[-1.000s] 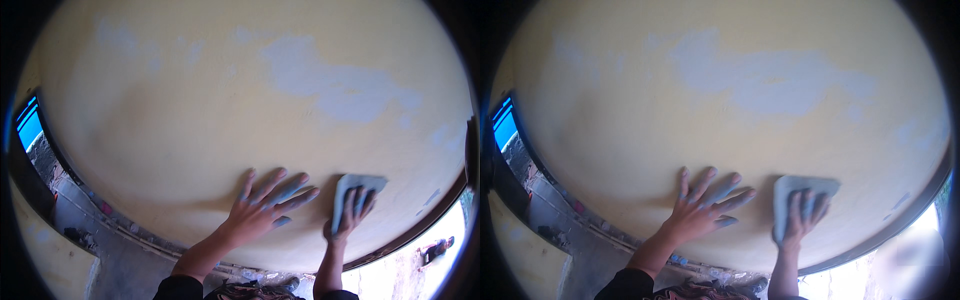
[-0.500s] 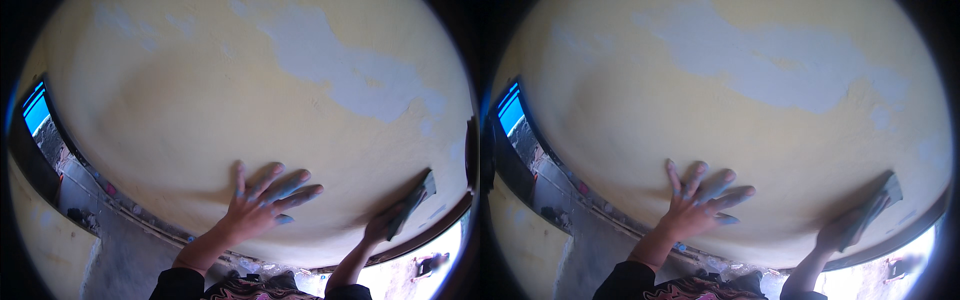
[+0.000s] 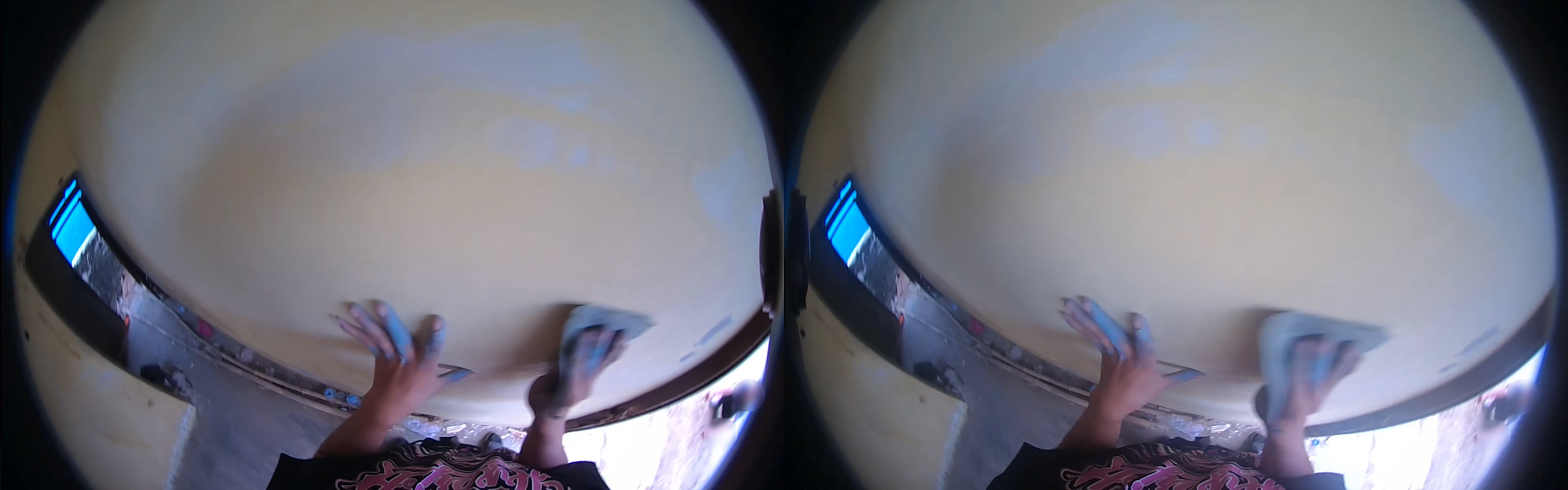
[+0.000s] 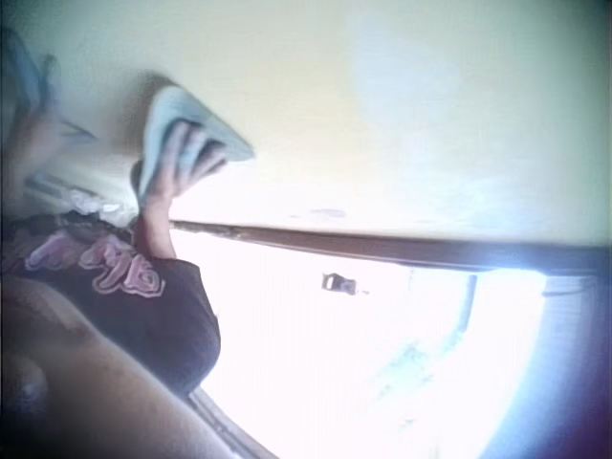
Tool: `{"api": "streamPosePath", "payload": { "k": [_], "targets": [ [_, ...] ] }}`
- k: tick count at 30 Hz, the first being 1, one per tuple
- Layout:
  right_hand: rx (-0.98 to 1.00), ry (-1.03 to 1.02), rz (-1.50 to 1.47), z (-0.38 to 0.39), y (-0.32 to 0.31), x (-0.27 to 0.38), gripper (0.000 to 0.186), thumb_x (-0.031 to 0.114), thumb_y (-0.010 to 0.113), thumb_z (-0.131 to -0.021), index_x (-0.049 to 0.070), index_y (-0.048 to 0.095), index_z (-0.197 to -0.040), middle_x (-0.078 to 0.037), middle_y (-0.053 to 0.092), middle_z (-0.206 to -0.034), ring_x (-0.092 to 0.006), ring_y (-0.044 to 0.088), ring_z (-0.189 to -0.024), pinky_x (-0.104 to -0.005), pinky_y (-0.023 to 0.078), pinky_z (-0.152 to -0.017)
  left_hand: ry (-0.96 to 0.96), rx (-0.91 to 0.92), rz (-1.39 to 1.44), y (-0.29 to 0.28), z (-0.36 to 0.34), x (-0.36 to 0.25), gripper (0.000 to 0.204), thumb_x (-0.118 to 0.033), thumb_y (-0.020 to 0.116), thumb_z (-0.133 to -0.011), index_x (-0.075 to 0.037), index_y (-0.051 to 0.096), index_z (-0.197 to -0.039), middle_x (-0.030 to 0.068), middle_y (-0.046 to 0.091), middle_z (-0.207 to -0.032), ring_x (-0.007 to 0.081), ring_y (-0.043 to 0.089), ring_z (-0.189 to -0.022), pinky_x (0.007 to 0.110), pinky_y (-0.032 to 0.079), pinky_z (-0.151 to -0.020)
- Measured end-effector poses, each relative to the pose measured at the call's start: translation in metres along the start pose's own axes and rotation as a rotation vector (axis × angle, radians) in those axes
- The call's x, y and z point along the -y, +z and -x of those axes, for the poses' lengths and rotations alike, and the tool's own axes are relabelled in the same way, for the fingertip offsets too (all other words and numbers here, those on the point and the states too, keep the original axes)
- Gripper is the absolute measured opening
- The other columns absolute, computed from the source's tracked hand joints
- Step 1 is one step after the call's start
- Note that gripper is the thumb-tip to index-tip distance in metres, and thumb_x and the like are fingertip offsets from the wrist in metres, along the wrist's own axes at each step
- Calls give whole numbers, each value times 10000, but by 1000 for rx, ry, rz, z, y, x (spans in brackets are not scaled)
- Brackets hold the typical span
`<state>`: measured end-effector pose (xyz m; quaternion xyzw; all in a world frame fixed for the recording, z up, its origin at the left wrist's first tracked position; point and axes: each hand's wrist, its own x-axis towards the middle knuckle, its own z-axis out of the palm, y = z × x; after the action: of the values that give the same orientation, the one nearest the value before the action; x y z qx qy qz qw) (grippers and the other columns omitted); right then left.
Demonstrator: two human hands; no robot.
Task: The person uses a piece of sandpaper to sand a plastered section of a wall by hand, moving the sandpaper in circular and linear motions across the surface.
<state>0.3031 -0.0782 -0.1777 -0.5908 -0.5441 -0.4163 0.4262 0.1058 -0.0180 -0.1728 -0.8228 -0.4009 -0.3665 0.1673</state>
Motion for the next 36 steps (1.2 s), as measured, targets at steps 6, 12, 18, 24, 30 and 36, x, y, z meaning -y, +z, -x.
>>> {"api": "streamPosePath", "payload": {
  "k": [6, 12, 18, 24, 30, 36],
  "targets": [
    [-114, 254, -20, 8, -12, -33, 349, 124, 326, -880, -81, 384, -1156, -235, 353, -1240, -358, 289, -1189, -432, 259, -970, -57, 92, -11, 3, -3, -29, 1206, -600, 709, -450, 48, 58, -1232, 415, -278, -1158, 613, -253, -1046, 765, -1, -701],
    [-43, 340, -105, 48, -18, -85, 421, 258, 332, -838, -18, 429, -1141, -176, 327, -1283, -401, 197, -1220, -511, 193, -968, -8, 90, -44, 9, 1, -26, 1168, -602, 710, -445, 53, 109, -1202, 421, -265, -1161, 615, -235, -1057, 770, 22, -690],
    [2, 54, -83, 22, -6, -11, 359, 67, 382, -771, -59, 437, -1102, -180, 322, -1285, -414, 247, -1196, -584, 205, -934, -81, 34, 38, 14, 17, -18, 1069, -659, 608, -532, -282, 1, -1327, 317, -217, -1274, 600, -184, -1099, 747, -73, -749],
    [-185, 447, -204, 15, -5, -27, 411, 189, 290, -898, -51, 295, -1233, -233, 308, -1272, -410, 226, -1204, -509, 186, -973, 53, 28, -18, 16, 22, 1, 972, -640, 625, -530, -330, 126, -1304, 253, -176, -1322, 548, -187, -1142, 744, -86, -760],
    [31, -106, -94, 32, 14, 36, 399, 187, 286, -882, -67, 405, -1165, -226, 302, -1283, -449, 177, -1207, -585, 130, -947, 164, 20, -112, 15, 30, 26, 836, -620, 599, -581, -392, 196, -1277, 148, -97, -1369, 442, -154, -1214, 716, -71, -824],
    [-129, 144, -143, -15, 11, 56, 410, 201, 314, -885, -36, 356, -1217, -191, 287, -1305, -441, 173, -1211, -571, 159, -938, 154, 21, -108, -3, 36, 63, 754, -582, 608, -585, -453, 251, -1236, 21, -29, -1395, 336, -110, -1260, 692, -51, -871]
  ]
}}
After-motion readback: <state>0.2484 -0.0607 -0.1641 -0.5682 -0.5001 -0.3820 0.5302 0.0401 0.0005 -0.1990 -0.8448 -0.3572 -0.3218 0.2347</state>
